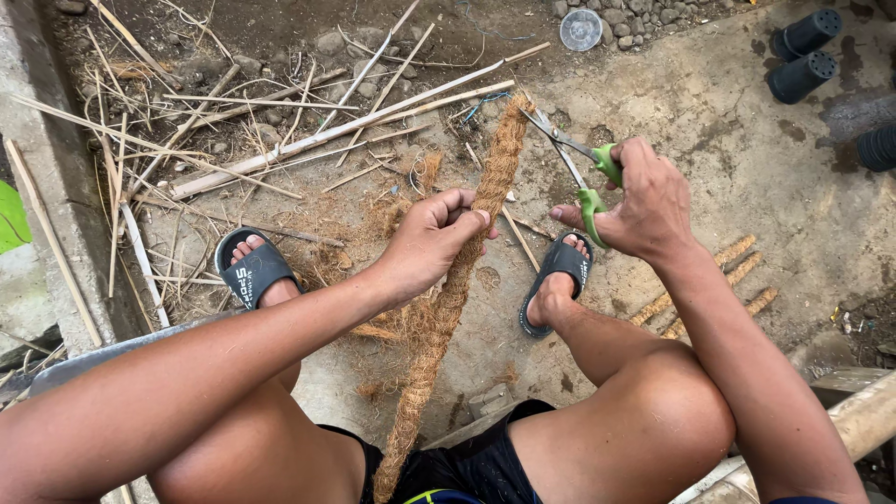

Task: The person sits on the ground holding a long stick wrapped in coconut coir fiber and uses scissors to trim off loose, protruding fibers along its length, rotating the stick to work around it. Several finished coir sticks lie on the ground nearby, and the person trims the ends of the stick before setting it with the others.

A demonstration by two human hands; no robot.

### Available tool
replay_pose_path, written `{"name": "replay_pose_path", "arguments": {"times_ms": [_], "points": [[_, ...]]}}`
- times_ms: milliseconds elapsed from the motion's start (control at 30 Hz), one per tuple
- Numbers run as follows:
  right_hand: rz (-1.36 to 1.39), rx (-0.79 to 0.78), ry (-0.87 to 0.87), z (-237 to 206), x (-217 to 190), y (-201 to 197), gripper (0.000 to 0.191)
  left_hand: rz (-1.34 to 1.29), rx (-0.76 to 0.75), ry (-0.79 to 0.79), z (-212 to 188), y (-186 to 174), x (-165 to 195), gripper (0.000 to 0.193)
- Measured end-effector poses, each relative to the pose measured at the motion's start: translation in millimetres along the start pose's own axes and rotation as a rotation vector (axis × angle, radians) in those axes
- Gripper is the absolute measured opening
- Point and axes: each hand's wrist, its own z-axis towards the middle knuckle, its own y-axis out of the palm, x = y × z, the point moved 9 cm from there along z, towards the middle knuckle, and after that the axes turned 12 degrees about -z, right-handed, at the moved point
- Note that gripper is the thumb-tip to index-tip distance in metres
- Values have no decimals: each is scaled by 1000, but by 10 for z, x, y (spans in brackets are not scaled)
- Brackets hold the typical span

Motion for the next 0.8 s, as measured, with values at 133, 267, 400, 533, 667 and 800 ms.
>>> {"name": "replay_pose_path", "arguments": {"times_ms": [133, 267, 400, 533, 667, 800], "points": [[-75, -2, 10, -27, 8, -9, 80, 59, 23, -45, -12, -17, -32, 39], [-108, 27, -40, -38, -59, -79, 83, 116, 31, -55, -37, 2, -21, 47], [-144, 41, -61, -49, -67, -100, 82, 151, 45, -51, -58, 9, -10, 49], [-70, 27, -22, -89, 45, 6, 79, 103, 30, -34, -49, -10, -22, 50], [-89, 24, 13, -130, 153, 128, 74, 81, 30, -33, -30, -30, -65, 48], [-42, 14, 81, -151, 199, 149, 70, 113, 45, -34, -18, -56, -88, 43]]}}
